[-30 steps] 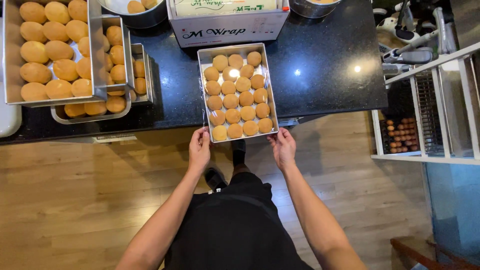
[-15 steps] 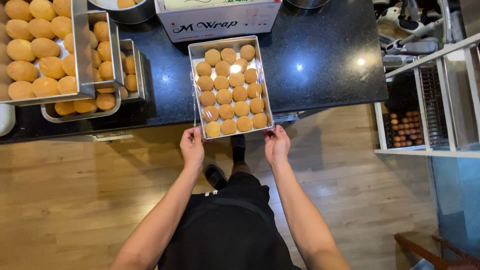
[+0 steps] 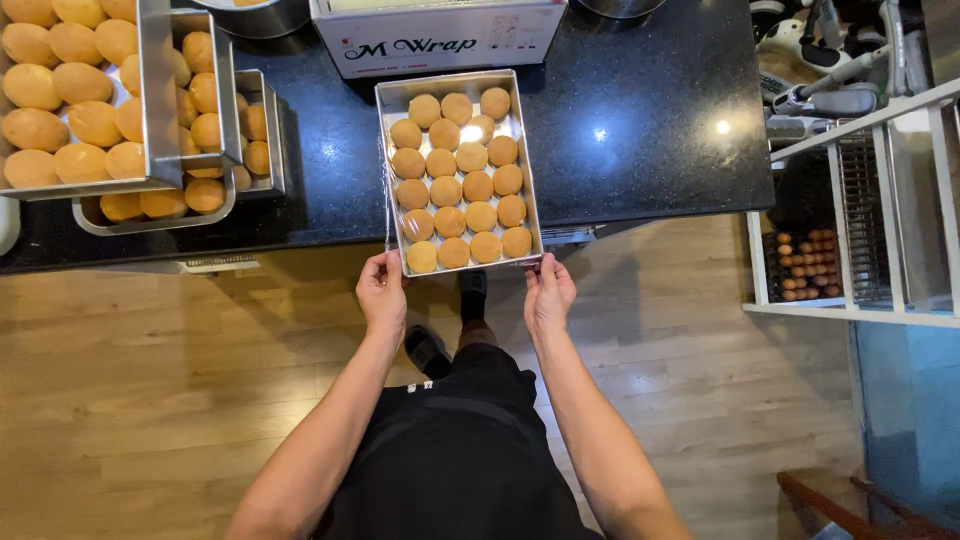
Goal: The recorder takes trays of circular baked goods and uses a plastic wrap dispenser to cover each tray tightly for storage or display.
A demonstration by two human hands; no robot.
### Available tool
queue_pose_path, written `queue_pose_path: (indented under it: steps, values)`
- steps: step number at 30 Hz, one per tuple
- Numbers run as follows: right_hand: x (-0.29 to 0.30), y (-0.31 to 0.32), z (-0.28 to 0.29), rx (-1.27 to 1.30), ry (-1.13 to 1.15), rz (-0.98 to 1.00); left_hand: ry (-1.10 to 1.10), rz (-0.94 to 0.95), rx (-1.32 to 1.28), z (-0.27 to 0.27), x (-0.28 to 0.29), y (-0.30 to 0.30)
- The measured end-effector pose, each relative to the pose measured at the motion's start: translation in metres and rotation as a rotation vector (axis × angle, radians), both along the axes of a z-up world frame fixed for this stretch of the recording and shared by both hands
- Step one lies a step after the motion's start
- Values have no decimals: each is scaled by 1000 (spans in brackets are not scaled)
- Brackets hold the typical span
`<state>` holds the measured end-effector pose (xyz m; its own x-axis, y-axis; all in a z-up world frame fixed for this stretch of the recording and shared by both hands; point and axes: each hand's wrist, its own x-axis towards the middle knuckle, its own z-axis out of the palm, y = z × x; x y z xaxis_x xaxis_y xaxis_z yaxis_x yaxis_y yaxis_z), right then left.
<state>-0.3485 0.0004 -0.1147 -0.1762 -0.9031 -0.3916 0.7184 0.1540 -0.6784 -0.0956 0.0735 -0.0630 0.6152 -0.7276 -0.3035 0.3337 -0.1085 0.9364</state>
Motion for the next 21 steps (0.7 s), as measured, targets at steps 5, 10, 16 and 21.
queue_pose_path:
  steps: [5, 10, 16, 21]
  values:
    - [-6, -5, -25, 56, -42, 57, -15, 61, -75, -11, -6, 2]
    - [-8, -21, -39, 15, 2, 199, 42, 120, -130, -13, -6, -7]
    - [-3, -44, -25, 2, 326, 368, 54, 169, -189, -36, 8, -27]
    - [-1, -49, -12, -36, 508, 438, 21, 134, -196, -32, 15, -37]
